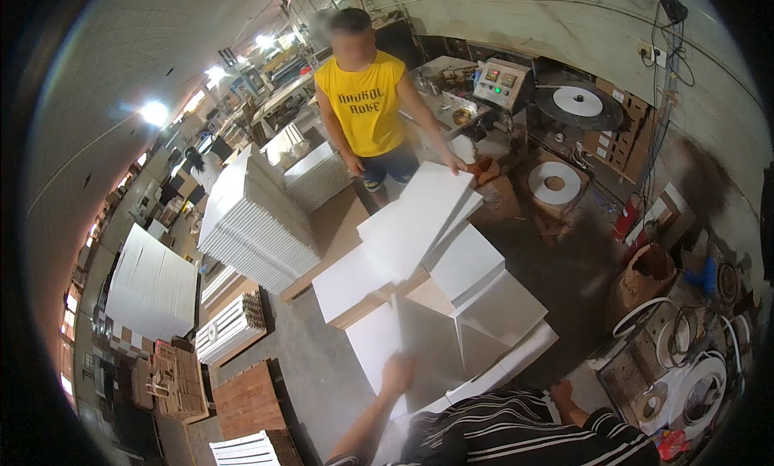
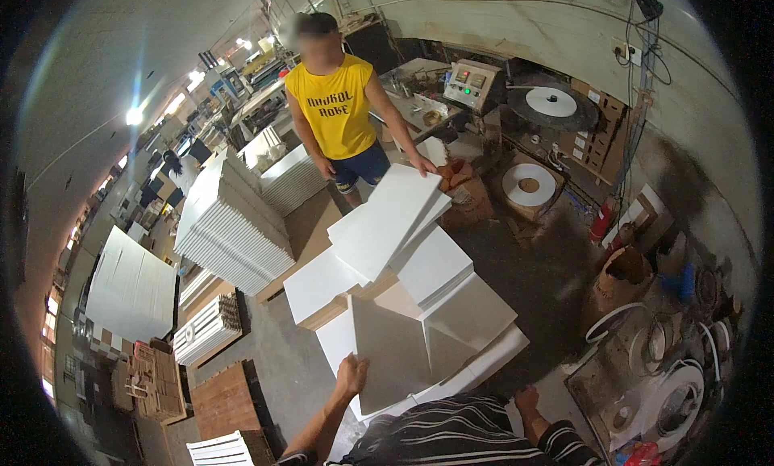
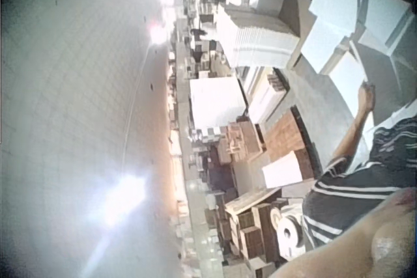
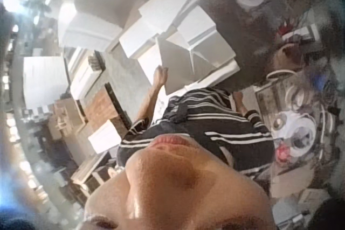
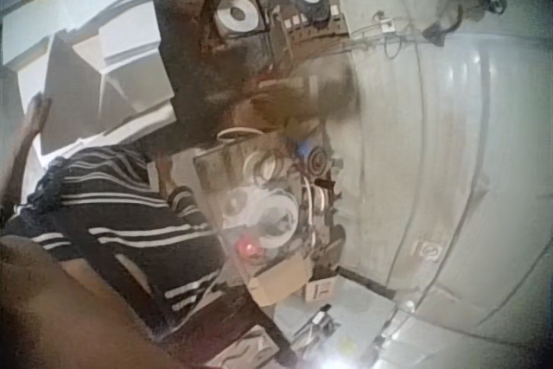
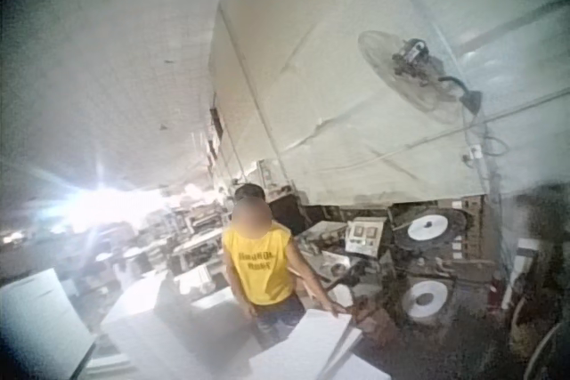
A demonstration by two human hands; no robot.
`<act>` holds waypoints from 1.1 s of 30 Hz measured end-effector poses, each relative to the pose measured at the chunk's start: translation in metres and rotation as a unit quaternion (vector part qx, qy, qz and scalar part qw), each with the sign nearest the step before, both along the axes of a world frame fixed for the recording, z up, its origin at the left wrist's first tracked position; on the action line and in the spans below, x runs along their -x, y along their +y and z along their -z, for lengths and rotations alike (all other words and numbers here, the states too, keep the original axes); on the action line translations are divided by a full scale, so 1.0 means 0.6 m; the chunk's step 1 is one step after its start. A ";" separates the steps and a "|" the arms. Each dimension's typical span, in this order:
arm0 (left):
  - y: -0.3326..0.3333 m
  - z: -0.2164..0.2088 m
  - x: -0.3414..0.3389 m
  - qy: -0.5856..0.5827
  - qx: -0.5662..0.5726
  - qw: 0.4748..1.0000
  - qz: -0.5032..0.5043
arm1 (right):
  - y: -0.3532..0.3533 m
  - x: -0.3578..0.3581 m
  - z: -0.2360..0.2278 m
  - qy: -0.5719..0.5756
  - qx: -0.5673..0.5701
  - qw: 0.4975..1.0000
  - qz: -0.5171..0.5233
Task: The person repeatedly picks up white rectangular panels from a stack, uses a sanding block to smooth the surface and edges, and places the panels back on the stack. The person handles the panels one at a time in a repetitive cycle.
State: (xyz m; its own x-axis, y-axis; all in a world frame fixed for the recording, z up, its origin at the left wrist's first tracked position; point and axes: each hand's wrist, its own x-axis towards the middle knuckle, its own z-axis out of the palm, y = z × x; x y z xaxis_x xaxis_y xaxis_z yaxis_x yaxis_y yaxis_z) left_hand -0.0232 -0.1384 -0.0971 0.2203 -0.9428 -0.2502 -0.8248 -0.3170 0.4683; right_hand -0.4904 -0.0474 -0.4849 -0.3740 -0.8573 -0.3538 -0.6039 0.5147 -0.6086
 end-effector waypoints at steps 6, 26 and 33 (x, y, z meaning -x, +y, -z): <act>0.059 0.045 -0.058 0.042 0.110 0.990 -0.078 | -0.085 -0.041 -0.071 0.056 0.028 0.998 -0.018; 0.067 0.110 -0.083 0.435 -0.075 0.823 -0.356 | -0.036 -0.021 -0.075 -0.108 -0.115 0.983 0.096; 0.161 0.210 -0.170 0.387 0.019 0.867 -0.314 | -0.024 -0.041 -0.108 -0.172 -0.153 0.955 0.186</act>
